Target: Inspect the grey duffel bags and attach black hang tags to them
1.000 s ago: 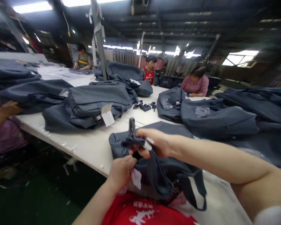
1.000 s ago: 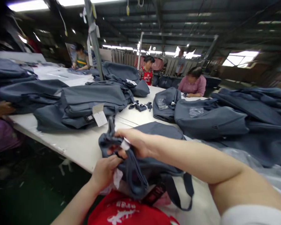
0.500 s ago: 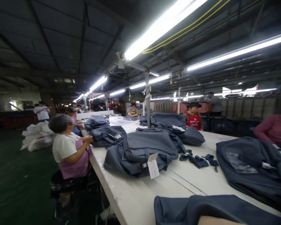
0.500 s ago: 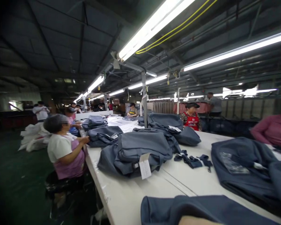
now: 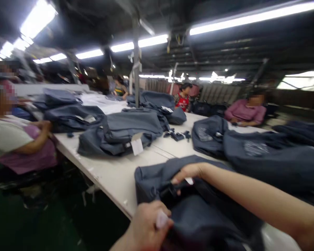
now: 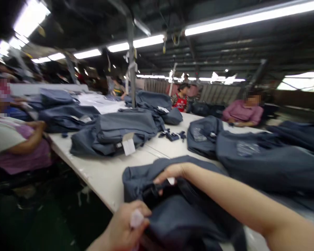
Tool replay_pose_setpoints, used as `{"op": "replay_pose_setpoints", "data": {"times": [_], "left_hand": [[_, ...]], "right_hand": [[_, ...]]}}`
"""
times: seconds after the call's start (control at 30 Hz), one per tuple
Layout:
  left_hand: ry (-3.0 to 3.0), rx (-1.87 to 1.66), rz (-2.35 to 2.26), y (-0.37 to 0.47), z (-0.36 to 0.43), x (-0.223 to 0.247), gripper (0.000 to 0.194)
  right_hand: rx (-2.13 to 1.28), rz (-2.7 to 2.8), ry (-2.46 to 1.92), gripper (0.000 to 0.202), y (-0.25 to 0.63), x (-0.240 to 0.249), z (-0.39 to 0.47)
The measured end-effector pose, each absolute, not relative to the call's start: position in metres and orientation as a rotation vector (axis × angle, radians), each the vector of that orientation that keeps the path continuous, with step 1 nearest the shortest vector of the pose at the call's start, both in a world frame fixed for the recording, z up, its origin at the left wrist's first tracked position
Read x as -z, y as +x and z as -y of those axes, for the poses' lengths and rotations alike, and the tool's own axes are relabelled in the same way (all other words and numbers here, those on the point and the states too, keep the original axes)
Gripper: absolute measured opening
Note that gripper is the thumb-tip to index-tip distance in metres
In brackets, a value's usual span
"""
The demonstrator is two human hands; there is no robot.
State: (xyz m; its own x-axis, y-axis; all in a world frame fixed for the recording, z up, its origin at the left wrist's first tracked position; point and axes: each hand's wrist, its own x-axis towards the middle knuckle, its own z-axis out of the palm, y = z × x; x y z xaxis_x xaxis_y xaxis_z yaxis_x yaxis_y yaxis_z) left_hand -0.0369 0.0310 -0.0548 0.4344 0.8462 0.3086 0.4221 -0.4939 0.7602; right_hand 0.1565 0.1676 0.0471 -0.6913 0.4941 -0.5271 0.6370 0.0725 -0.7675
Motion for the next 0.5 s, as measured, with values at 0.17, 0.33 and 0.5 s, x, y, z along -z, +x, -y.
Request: {"op": "replay_pose_setpoints", "data": {"times": [0.17, 0.33, 0.5], "left_hand": [[1.997, -1.113, -1.168, -0.037, -0.032, 0.058, 0.026], [1.717, -1.357, -1.49, -0.044, -0.032, 0.063, 0.024], [1.468, -1.324, -1.529, -0.047, -0.044, 0.062, 0.039]], "right_hand": [[2.159, -1.418, 0.902, 0.049, 0.169, -0.011, -0.2], [2.297, -1.318, 0.895, 0.049, 0.165, -0.005, -0.207], [2.371, -1.289, 0.867, 0.043, 0.165, -0.001, -0.205]]}}
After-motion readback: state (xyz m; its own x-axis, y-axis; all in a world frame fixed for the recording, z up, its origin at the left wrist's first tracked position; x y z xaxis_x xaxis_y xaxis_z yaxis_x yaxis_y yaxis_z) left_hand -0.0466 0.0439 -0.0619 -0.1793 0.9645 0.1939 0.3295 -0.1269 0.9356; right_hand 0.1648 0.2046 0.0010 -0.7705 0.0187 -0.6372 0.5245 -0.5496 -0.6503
